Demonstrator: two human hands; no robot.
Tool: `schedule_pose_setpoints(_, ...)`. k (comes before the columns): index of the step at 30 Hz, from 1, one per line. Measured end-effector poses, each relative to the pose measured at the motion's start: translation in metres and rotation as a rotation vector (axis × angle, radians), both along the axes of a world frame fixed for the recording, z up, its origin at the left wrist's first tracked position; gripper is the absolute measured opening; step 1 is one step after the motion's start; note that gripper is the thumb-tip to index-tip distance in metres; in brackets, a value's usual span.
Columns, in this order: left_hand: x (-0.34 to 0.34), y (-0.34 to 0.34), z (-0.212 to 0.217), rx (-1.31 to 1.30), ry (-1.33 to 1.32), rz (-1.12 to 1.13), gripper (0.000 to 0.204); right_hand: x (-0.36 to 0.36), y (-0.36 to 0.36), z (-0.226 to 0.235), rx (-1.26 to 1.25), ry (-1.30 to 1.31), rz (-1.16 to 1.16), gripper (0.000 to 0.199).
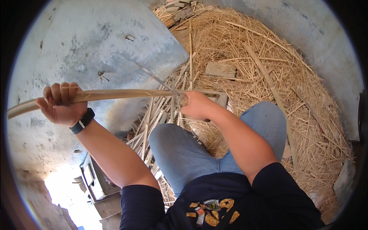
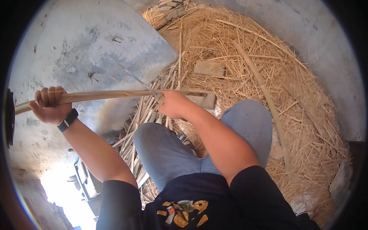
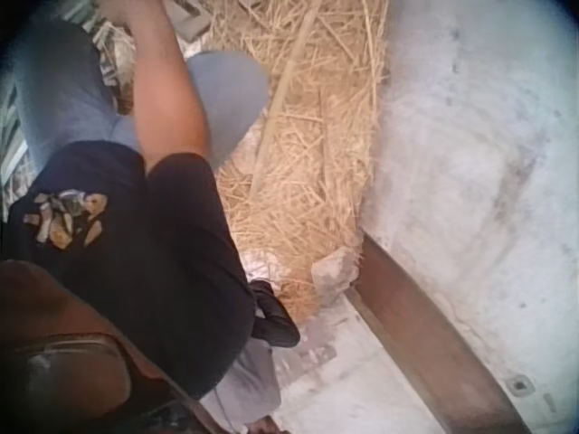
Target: The person sits on a straw-covered floor and uses a knife to split long bamboo poles into thin strips. They hold the pole with one hand and use the knife to slice along the length of the bamboo, separating it into multiple pieces.
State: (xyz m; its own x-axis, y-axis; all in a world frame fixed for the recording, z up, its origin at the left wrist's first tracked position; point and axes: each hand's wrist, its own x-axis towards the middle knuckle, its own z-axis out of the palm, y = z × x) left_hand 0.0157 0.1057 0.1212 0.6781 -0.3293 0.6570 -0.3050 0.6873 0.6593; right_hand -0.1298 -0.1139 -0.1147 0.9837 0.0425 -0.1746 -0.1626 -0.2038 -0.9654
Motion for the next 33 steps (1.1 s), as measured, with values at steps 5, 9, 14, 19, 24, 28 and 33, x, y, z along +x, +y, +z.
schedule_pose_setpoints(5,0.017,0.025,0.004,0.050,-0.064,-0.181,0.042,-0.010,0.015,0.020,0.039,-0.120,0.043,0.046)
schedule_pose_setpoints(9,0.004,0.005,0.002,0.020,-0.033,-0.009,0.041,-0.006,0.001,0.019,0.050,0.059,0.011,0.063)
schedule_pose_setpoints(14,0.000,0.010,0.002,0.008,-0.011,0.016,0.042,-0.003,0.014,-0.001,-0.029,-0.162,-0.013,0.065)
schedule_pose_setpoints(19,-0.007,-0.003,0.002,-0.029,0.029,0.116,0.041,0.001,0.000,-0.002,0.045,0.049,0.010,0.061)
schedule_pose_setpoints(24,-0.004,0.009,-0.001,-0.038,0.021,0.100,0.038,-0.008,0.010,0.020,0.028,-0.046,0.040,0.055)
schedule_pose_setpoints(28,-0.002,0.007,0.005,-0.005,-0.005,0.034,0.035,0.001,0.011,-0.003,0.069,-0.128,0.025,0.053)
schedule_pose_setpoints(33,-0.001,0.006,-0.004,-0.015,0.018,0.105,0.035,-0.002,0.005,-0.002,-0.031,0.020,-0.017,0.059)
